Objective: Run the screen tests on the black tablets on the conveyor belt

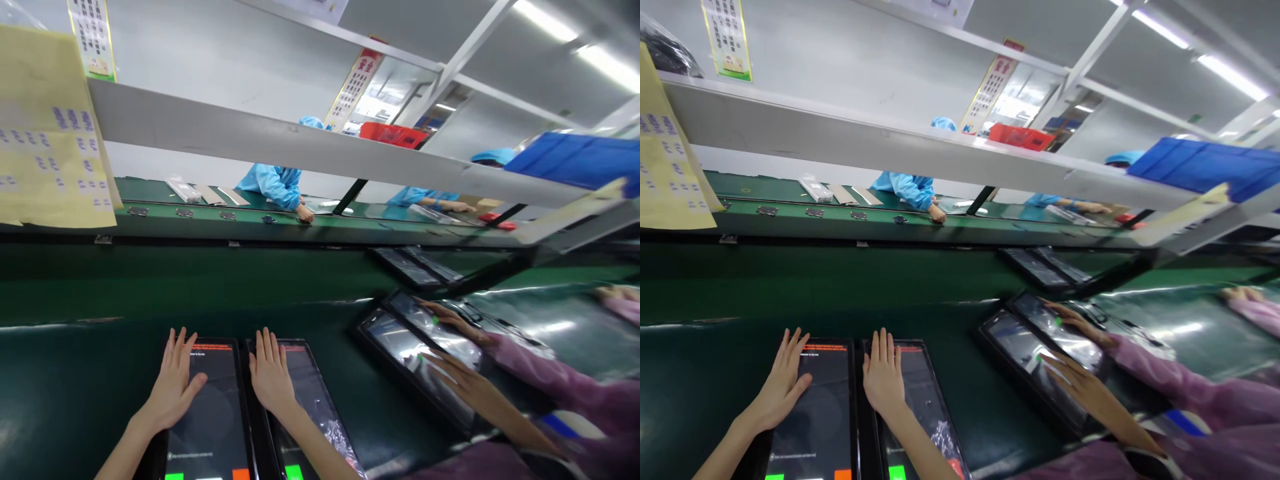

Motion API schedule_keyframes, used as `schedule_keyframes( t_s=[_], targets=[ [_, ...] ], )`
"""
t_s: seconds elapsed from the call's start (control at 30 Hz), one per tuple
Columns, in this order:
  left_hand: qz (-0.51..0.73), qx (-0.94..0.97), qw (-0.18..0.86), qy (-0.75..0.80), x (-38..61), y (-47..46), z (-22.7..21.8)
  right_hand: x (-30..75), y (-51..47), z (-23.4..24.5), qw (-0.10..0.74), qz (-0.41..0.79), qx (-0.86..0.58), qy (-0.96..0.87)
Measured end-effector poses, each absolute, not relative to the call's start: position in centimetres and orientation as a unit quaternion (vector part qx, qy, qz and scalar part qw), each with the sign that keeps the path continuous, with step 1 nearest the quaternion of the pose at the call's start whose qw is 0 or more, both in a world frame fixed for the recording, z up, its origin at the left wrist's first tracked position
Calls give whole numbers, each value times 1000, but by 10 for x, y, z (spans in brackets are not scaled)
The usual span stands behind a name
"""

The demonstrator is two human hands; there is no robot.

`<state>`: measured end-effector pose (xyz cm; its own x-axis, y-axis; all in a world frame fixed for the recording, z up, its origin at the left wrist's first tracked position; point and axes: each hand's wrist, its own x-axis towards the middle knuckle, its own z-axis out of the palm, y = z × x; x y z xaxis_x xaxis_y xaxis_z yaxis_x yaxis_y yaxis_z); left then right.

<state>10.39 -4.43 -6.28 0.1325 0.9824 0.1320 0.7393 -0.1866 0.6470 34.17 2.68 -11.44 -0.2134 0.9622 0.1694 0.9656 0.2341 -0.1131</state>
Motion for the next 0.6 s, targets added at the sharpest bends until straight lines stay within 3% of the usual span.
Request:
schedule_keyframes(
  t_s=[0.33, 0.5, 0.6],
  targets=[
    [276, 713, 237, 599, 102, -41, -54, 339, 30, -102, 114, 35, -611, -783],
    [261, 678, 327, 605, 96, -103, -41, 384, -15, -73, 121, 73, -579, -803],
    [244, 689, 329, 598, 85, -150, -49, 420, -66, -65, 154, 111, -564, -804]
  ],
)
